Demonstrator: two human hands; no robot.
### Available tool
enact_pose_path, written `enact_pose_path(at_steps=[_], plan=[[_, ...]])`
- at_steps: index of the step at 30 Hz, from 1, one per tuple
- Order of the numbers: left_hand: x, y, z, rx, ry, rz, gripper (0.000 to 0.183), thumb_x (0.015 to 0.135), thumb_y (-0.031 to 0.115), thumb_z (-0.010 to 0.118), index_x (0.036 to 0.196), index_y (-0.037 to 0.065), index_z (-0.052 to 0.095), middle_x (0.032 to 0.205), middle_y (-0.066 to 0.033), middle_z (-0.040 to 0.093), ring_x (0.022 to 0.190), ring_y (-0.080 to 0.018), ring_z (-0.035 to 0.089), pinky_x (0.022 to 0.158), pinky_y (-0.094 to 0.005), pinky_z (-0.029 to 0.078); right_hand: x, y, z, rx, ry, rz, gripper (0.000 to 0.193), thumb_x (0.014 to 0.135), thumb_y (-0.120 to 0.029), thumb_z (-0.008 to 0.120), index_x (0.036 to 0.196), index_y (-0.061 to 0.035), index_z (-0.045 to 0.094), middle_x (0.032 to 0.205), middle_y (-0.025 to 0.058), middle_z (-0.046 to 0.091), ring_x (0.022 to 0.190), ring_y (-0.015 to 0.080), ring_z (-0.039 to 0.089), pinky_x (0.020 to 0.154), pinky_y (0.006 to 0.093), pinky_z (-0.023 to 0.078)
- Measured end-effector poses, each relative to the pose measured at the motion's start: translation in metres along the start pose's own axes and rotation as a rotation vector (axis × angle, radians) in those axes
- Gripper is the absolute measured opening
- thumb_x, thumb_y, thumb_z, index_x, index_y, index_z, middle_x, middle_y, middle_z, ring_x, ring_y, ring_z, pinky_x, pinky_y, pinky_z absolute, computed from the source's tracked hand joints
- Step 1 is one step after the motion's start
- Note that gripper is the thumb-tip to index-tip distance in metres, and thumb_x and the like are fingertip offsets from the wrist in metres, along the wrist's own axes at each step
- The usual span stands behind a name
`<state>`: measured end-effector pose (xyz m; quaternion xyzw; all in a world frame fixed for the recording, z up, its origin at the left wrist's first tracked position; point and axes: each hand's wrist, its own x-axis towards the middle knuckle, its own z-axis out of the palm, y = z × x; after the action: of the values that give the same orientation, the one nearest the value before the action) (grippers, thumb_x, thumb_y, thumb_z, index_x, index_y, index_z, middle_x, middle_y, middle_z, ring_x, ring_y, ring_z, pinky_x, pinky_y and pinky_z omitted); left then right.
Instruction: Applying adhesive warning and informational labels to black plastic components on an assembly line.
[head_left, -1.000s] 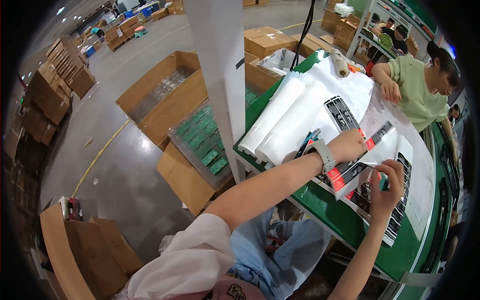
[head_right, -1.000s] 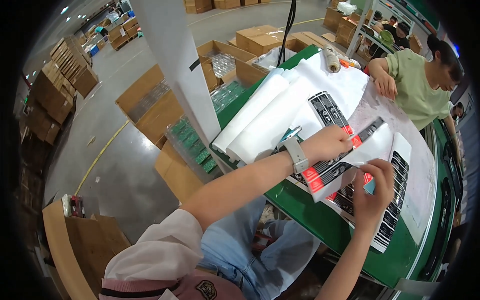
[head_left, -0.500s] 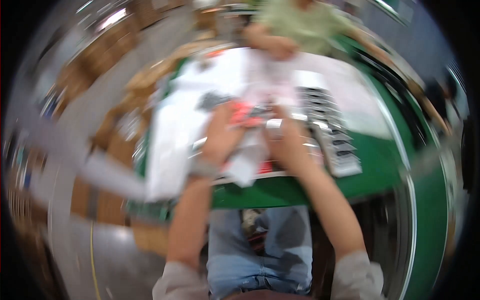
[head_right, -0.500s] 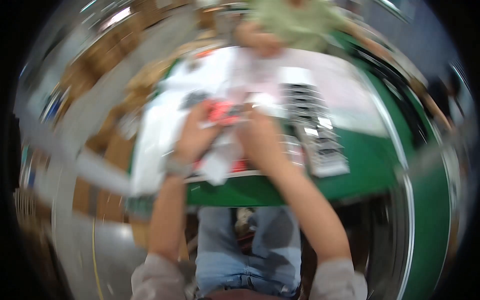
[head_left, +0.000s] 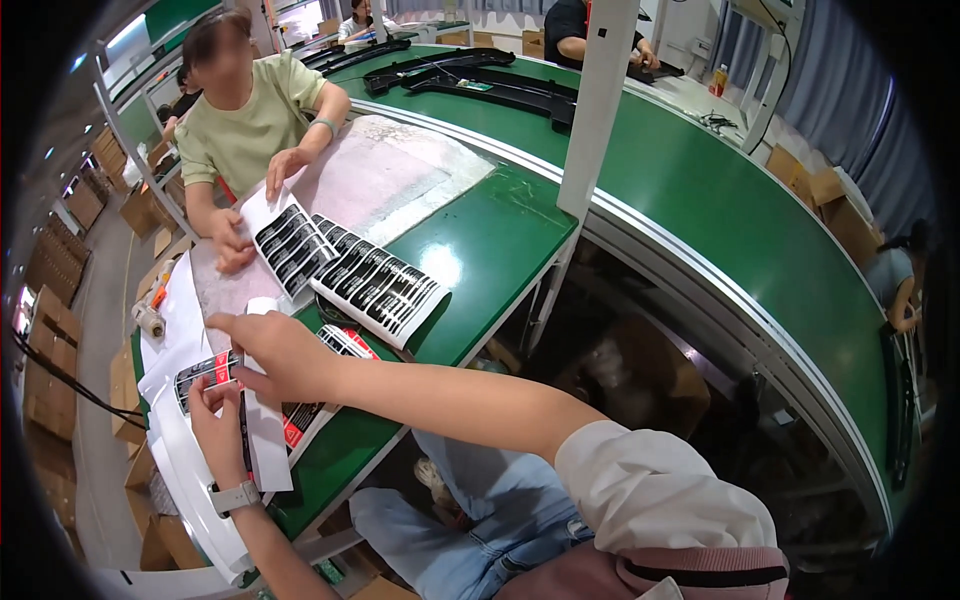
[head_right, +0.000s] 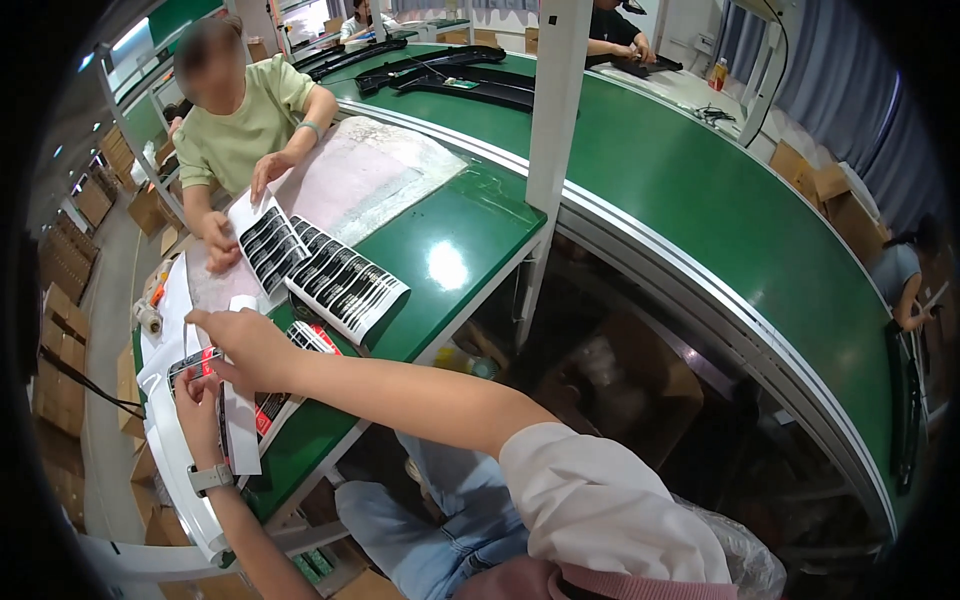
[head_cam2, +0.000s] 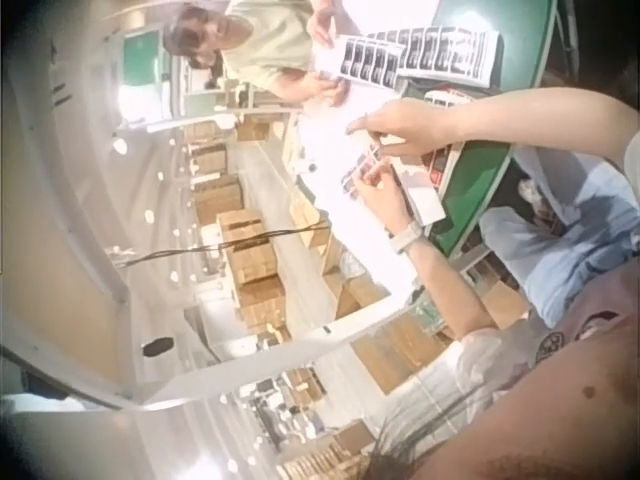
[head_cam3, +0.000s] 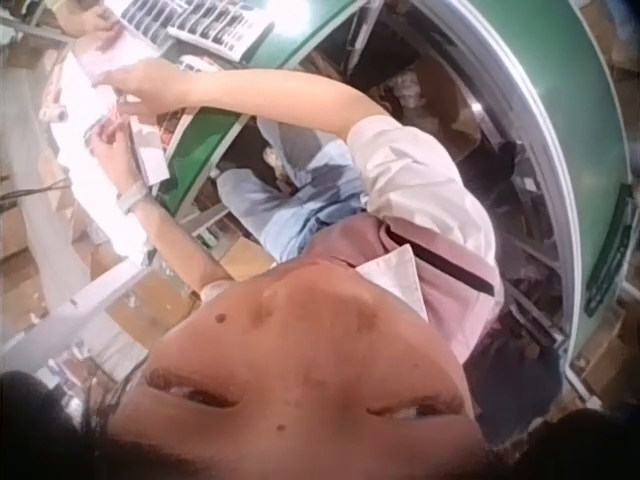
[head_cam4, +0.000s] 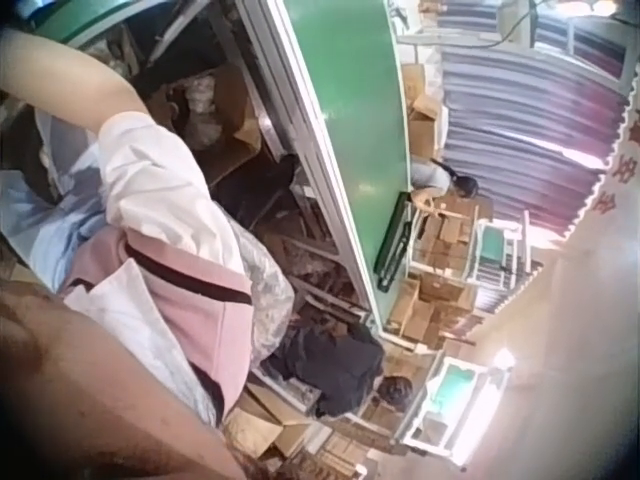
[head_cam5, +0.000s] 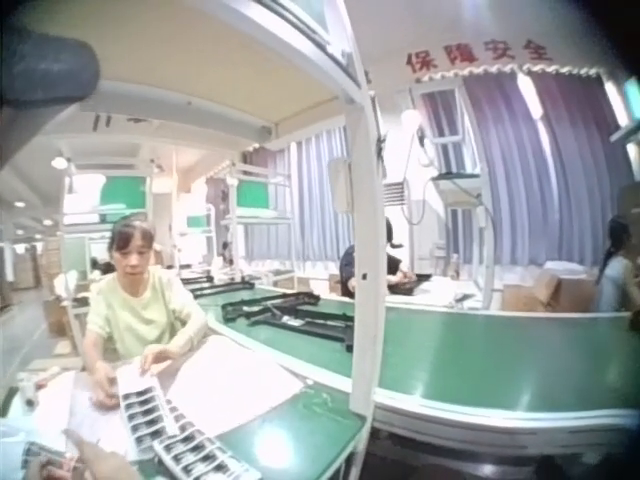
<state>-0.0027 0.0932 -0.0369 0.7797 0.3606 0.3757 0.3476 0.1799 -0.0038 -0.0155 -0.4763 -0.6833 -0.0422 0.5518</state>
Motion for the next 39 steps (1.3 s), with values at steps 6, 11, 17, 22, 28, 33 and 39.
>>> enact_pose_path(at_steps=[6, 11, 17, 22, 28, 33, 39], plan=[[0.001, 0.002, -0.002, -0.043, 0.092, -0.009, 0.046, 0.090, 0.014, 0.067, 0.128, -0.003, 0.049, 0.092, -0.0068, 0.067, 0.084, -0.0134, 0.061, 0.081, -0.0274, 0.048, -0.001, 0.006, 0.011, 0.138, 0.258, 0.111, 0.092, 0.078, -0.007, 0.069, 0.153, -0.0071, 0.015, 0.105, 0.0192, 0.064, 0.088, 0.0327, 0.066, 0.079, 0.0403, 0.052], [-0.003, 0.021, 0.003, 0.078, -0.060, 0.056, 0.017, 0.086, 0.010, 0.067, 0.098, -0.002, 0.065, 0.098, -0.0099, 0.066, 0.089, -0.0174, 0.063, 0.083, -0.0296, 0.049, 0.000, 0.007, 0.003, 0.019, -0.219, 0.407, 0.097, 0.078, -0.011, 0.067, 0.155, -0.0079, 0.008, 0.101, 0.0212, 0.066, 0.087, 0.0360, 0.067, 0.077, 0.0433, 0.053], [-0.006, 0.021, 0.006, 0.175, -0.062, 0.128, 0.017, 0.084, 0.009, 0.067, 0.096, -0.003, 0.064, 0.091, -0.0110, 0.062, 0.086, -0.0225, 0.062, 0.081, -0.0338, 0.049, -0.002, 0.001, 0.003, 0.008, -0.246, 0.258, 0.097, 0.079, -0.013, 0.069, 0.156, -0.0116, 0.008, 0.100, 0.0223, 0.066, 0.085, 0.0389, 0.067, 0.074, 0.0448, 0.053], [-0.007, 0.021, 0.007, 0.187, -0.078, 0.116, 0.018, 0.084, 0.011, 0.067, 0.097, -0.002, 0.064, 0.094, -0.0111, 0.063, 0.088, -0.0240, 0.062, 0.080, -0.0344, 0.048, -0.003, 0.002, 0.005, -0.007, -0.233, 0.209, 0.095, 0.080, -0.014, 0.069, 0.155, -0.0127, 0.011, 0.098, 0.0213, 0.066, 0.085, 0.0384, 0.067, 0.073, 0.0446, 0.053], [-0.007, 0.016, 0.008, 0.297, -0.094, 0.182, 0.020, 0.084, 0.013, 0.065, 0.097, -0.001, 0.065, 0.096, -0.0124, 0.063, 0.092, -0.0284, 0.061, 0.083, -0.0390, 0.047, -0.006, 0.000, 0.006, -0.205, -0.441, 0.061, 0.081, 0.080, -0.014, 0.066, 0.151, -0.0147, 0.028, 0.091, 0.0160, 0.068, 0.087, 0.0328, 0.067, 0.075, 0.0424, 0.054], [-0.006, 0.019, 0.009, 0.280, -0.133, 0.173, 0.019, 0.084, 0.013, 0.065, 0.096, -0.001, 0.066, 0.096, -0.0134, 0.063, 0.092, -0.0295, 0.061, 0.084, -0.0399, 0.047, -0.008, 0.005, 0.009, -0.241, -0.452, 0.036, 0.080, 0.079, -0.014, 0.065, 0.151, -0.0151, 0.029, 0.091, 0.0148, 0.069, 0.087, 0.0330, 0.067, 0.074, 0.0421, 0.055], [-0.007, 0.020, 0.008, 0.319, -0.138, 0.176, 0.019, 0.084, 0.013, 0.064, 0.096, -0.002, 0.066, 0.096, -0.0144, 0.063, 0.094, -0.0306, 0.060, 0.086, -0.0408, 0.046, -0.008, 0.007, 0.013, -0.249, -0.443, 0.016, 0.083, 0.078, -0.014, 0.065, 0.152, -0.0161, 0.028, 0.091, 0.0145, 0.069, 0.087, 0.0333, 0.067, 0.073, 0.0429, 0.056]])
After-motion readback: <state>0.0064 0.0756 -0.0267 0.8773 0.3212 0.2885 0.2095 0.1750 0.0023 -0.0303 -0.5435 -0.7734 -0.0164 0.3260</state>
